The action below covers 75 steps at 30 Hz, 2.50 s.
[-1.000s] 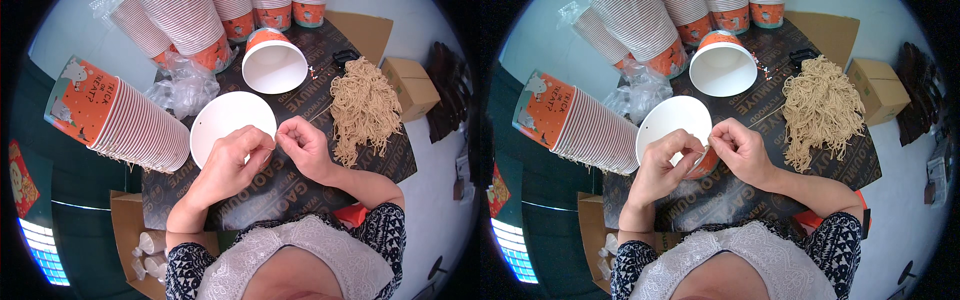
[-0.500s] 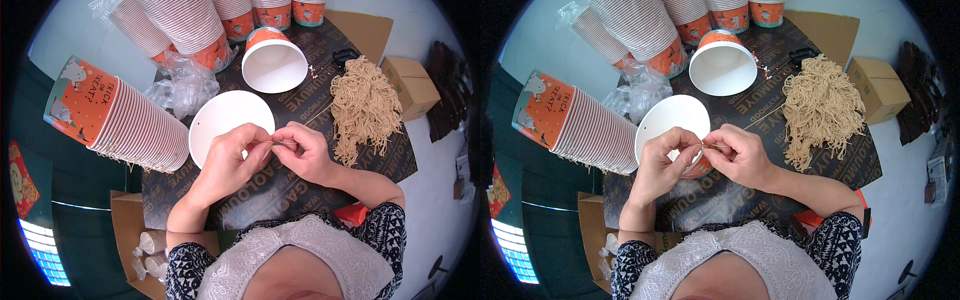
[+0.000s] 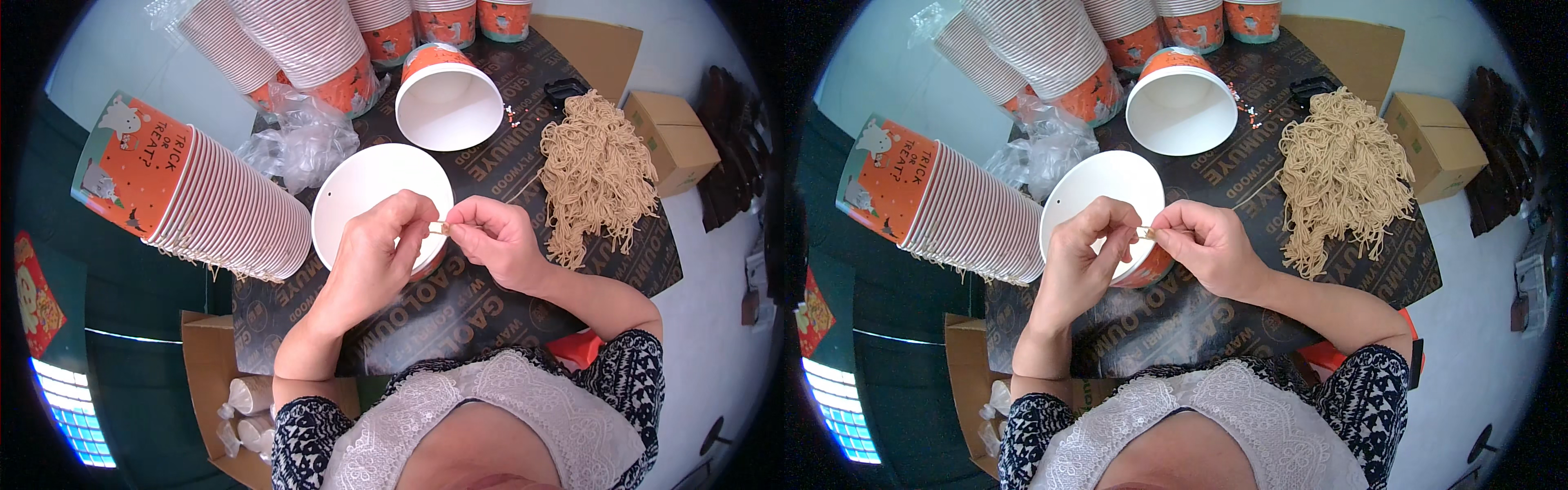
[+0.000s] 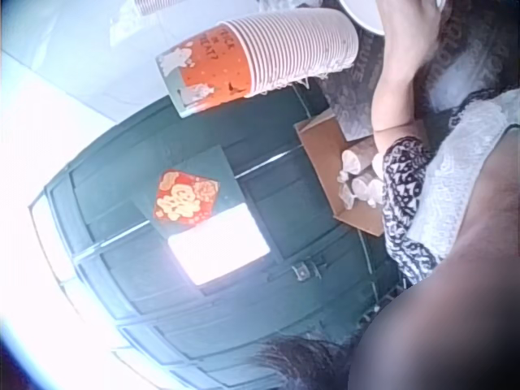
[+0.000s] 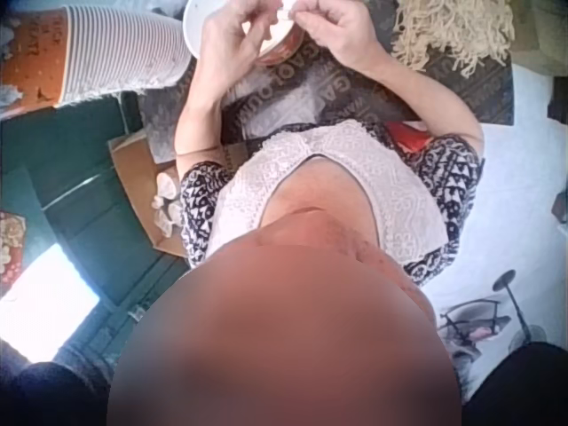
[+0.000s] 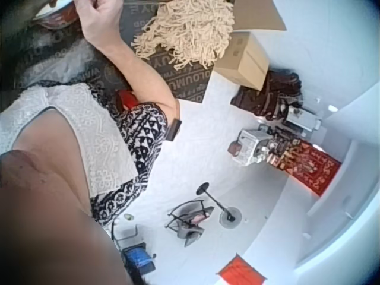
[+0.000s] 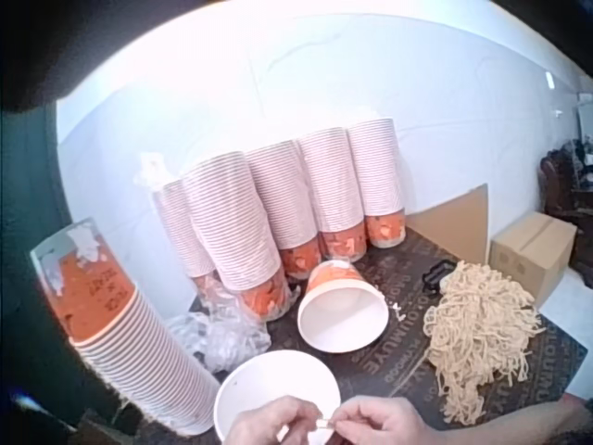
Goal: Tie strings onto the rims of paper buckets for packaging.
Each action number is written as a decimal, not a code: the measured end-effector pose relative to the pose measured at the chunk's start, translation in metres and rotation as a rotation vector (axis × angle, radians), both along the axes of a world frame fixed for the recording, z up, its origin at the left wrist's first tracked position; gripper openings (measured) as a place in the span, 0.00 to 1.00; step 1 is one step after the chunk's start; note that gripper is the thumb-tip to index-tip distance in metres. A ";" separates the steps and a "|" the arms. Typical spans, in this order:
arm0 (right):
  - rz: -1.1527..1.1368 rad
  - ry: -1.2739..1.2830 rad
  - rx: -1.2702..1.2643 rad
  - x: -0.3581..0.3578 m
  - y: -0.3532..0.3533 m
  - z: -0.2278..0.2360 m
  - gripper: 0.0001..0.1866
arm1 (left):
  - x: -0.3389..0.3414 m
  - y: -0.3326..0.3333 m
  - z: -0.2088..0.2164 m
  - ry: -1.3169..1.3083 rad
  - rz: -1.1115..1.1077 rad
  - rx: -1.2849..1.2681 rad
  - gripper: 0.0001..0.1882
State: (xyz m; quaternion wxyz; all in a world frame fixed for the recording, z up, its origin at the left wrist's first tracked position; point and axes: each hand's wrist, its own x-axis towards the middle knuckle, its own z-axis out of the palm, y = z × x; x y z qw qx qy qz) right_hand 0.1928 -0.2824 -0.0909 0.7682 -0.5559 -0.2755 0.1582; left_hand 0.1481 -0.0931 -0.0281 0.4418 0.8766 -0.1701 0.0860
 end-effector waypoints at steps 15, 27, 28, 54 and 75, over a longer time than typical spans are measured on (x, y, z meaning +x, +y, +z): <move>-0.060 -0.067 -0.016 -0.001 0.001 0.001 0.05 | -0.005 -0.007 0.010 -0.149 -0.018 0.160 0.07; -0.190 -0.306 -0.135 0.001 -0.003 0.005 0.02 | -0.001 -0.005 0.005 -0.148 -0.024 0.199 0.05; -0.256 -0.401 -0.183 0.003 -0.004 0.009 0.02 | -0.001 -0.004 0.004 -0.135 -0.009 0.188 0.04; -0.286 -0.597 -0.358 0.066 -0.035 0.005 0.15 | -0.003 0.062 0.038 -0.067 0.122 0.212 0.12; 0.519 0.001 -0.157 0.044 -0.053 0.039 0.10 | -0.042 0.030 0.010 -0.323 -0.059 0.748 0.11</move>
